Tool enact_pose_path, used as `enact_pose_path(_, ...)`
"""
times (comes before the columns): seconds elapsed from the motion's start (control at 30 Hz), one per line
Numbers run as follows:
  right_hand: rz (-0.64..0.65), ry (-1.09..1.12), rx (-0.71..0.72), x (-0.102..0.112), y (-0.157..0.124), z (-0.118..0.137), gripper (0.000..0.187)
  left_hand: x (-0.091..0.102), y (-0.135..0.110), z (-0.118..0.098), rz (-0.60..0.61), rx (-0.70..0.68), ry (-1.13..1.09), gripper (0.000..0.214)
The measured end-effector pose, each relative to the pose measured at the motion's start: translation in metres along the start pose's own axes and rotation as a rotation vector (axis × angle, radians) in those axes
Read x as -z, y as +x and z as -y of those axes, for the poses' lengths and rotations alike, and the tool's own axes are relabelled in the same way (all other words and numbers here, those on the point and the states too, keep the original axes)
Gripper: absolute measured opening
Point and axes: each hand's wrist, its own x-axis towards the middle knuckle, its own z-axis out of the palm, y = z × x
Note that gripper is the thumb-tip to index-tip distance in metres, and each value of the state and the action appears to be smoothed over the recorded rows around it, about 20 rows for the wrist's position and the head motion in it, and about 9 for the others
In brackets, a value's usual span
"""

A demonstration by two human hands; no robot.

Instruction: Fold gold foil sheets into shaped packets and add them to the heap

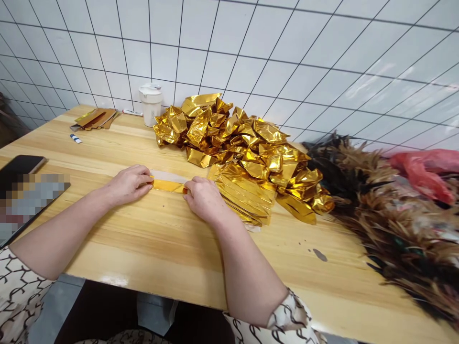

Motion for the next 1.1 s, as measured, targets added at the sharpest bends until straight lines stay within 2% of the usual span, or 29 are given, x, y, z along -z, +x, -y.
enact_pose_path(0.17,-0.007,-0.013,0.004,-0.002,0.0,0.0,0.015,-0.004,0.0,-0.002,0.003,-0.044,-0.06,0.024)
enact_pose_path(0.3,-0.053,-0.078,0.065,-0.006,0.002,-0.002,0.017,-0.006,0.0,-0.004,0.003,-0.065,-0.073,0.025)
enact_pose_path(0.57,-0.039,-0.212,0.144,-0.007,0.002,0.004,0.027,-0.004,0.0,-0.006,0.024,-0.056,-0.066,0.025)
enact_pose_path(0.9,-0.107,-0.336,0.187,-0.014,0.004,0.007,0.029,-0.004,0.0,-0.006,0.029,-0.047,-0.046,0.025)
enact_pose_path(1.1,-0.164,-0.28,0.17,-0.016,0.006,0.003,0.029,-0.003,0.0,-0.012,0.052,-0.043,-0.013,0.028)
